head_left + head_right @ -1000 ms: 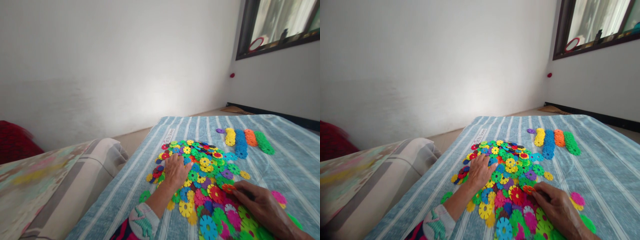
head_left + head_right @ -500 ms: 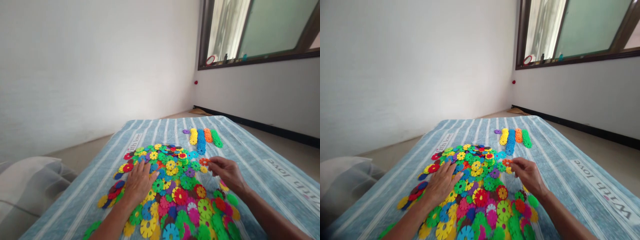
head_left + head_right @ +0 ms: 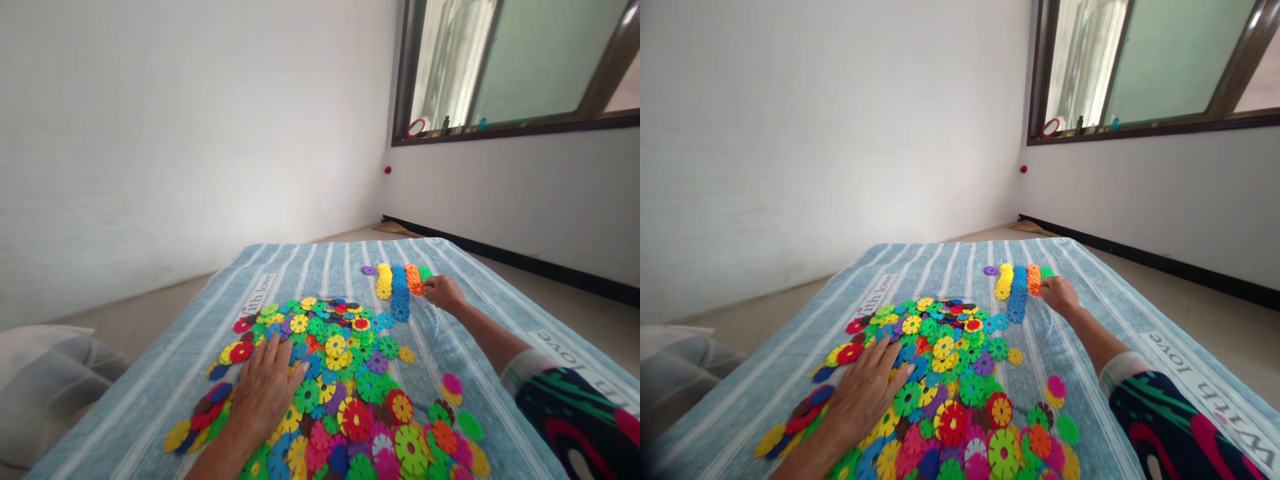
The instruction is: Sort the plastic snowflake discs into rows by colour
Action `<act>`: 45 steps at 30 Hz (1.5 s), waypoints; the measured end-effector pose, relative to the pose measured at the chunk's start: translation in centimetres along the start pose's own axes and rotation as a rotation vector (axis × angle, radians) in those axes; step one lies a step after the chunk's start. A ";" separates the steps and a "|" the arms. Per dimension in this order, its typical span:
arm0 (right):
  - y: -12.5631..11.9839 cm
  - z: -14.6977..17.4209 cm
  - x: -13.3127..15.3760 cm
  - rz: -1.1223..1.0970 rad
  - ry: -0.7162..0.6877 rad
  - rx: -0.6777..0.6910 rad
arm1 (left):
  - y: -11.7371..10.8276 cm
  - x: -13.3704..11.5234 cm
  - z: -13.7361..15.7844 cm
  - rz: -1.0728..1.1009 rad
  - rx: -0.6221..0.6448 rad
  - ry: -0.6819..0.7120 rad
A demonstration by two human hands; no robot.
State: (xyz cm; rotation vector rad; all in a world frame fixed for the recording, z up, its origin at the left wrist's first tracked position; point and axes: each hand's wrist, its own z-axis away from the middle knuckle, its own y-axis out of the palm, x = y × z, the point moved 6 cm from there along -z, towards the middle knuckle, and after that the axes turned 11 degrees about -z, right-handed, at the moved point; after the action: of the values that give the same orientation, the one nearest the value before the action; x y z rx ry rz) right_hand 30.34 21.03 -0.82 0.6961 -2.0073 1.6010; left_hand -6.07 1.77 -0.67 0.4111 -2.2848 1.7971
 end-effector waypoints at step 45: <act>2.0 1.3 1.2 0.504 -0.012 0.131 | 0.6 0.0 0.2 0.078 -0.042 0.003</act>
State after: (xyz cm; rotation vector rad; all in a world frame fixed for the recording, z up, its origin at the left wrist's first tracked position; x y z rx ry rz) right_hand 28.04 19.97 -1.74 0.2463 -2.2197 2.0232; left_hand -6.31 1.67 -1.28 0.3164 -2.3627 1.7804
